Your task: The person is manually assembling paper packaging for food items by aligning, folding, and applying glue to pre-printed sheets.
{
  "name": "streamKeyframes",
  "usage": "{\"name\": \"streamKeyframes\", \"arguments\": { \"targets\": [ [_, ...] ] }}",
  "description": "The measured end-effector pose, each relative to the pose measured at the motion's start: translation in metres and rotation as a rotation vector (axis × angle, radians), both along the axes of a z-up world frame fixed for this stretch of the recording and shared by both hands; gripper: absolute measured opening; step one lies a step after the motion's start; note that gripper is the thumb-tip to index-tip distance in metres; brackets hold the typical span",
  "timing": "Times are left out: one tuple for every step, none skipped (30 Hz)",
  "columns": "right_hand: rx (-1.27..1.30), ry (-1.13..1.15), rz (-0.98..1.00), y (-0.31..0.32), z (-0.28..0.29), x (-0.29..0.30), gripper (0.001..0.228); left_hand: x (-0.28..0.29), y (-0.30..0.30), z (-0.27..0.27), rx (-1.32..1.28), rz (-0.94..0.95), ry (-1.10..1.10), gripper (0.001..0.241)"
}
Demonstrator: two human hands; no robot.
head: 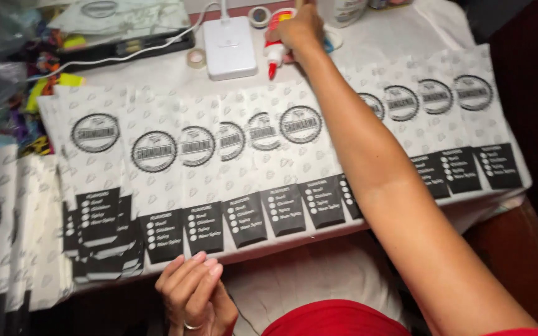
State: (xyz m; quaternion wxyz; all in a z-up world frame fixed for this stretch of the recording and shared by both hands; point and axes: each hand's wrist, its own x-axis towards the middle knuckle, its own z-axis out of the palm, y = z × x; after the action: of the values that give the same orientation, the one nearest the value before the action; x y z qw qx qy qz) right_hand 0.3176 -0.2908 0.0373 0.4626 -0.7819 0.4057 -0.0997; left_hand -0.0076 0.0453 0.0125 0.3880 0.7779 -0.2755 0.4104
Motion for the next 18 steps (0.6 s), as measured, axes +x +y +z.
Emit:
{"name": "streamKeyframes", "arguments": {
  "targets": [
    [-0.005, 0.002, -0.020, 0.000, 0.005, -0.008, 0.070, 0.003, -0.012, 0.007, -0.005, -0.020, 0.002, 0.014],
    [0.235, -0.093, 0.012, -0.001, 0.009, -0.017, 0.067, 0.005, -0.025, 0.013, -0.037, -0.091, 0.013, 0.016],
    [0.475, -0.193, 0.043, -0.003, 0.012, -0.026, 0.065, 0.006, -0.040, 0.019, -0.068, -0.162, 0.024, 0.018],
    [0.463, -0.192, 0.018, -0.016, 0.015, -0.047, 0.065, 0.008, -0.053, 0.022, -0.078, -0.187, 0.030, 0.018],
    [0.519, -0.316, 0.127, -0.028, 0.018, -0.068, 0.047, 0.008, -0.067, 0.025, -0.085, -0.275, 0.033, 0.016],
    [0.572, -0.439, 0.234, -0.042, 0.021, -0.091, 0.029, 0.008, -0.083, 0.028, -0.091, -0.367, 0.037, 0.015],
    [0.558, -0.438, 0.205, -0.059, 0.027, -0.132, 0.029, 0.009, -0.098, 0.030, -0.100, -0.396, 0.045, 0.015],
    [0.506, -0.572, 0.215, -0.078, 0.036, -0.175, 0.032, 0.009, -0.116, 0.033, -0.102, -0.471, 0.073, 0.016],
    [0.449, -0.703, 0.227, -0.095, 0.045, -0.219, 0.035, 0.009, -0.135, 0.036, -0.103, -0.547, 0.101, 0.017],
    [0.423, -0.701, 0.192, -0.109, 0.050, -0.267, 0.035, 0.007, -0.152, 0.035, -0.116, -0.586, 0.108, 0.017],
    [0.355, -0.841, 0.145, -0.121, 0.056, -0.315, 0.026, 0.004, -0.169, 0.034, -0.076, -0.627, 0.173, 0.020],
    [0.282, -0.984, 0.110, -0.131, 0.063, -0.359, 0.018, 0.003, -0.187, 0.033, -0.036, -0.660, 0.228, 0.022],
    [0.252, -0.985, 0.089, -0.144, 0.060, -0.396, 0.018, 0.000, -0.208, 0.033, -0.049, -0.693, 0.226, 0.022],
    [0.102, -1.000, -0.049, -0.153, 0.055, -0.432, 0.016, -0.002, -0.226, 0.034, -0.008, -0.744, 0.263, 0.023],
    [-0.047, -1.007, -0.188, -0.160, 0.050, -0.467, 0.015, -0.006, -0.243, 0.034, 0.033, -0.795, 0.299, 0.023],
    [-0.053, -1.011, -0.204, -0.163, 0.042, -0.486, 0.015, -0.009, -0.263, 0.033, 0.039, -0.811, 0.295, 0.023],
    [-0.152, -1.008, -0.315, -0.164, 0.034, -0.504, 0.025, -0.012, -0.283, 0.031, 0.074, -0.838, 0.284, 0.020],
    [-0.243, -1.002, -0.423, -0.164, 0.026, -0.519, 0.037, -0.014, -0.300, 0.029, 0.113, -0.858, 0.272, 0.017]
  ]
}}
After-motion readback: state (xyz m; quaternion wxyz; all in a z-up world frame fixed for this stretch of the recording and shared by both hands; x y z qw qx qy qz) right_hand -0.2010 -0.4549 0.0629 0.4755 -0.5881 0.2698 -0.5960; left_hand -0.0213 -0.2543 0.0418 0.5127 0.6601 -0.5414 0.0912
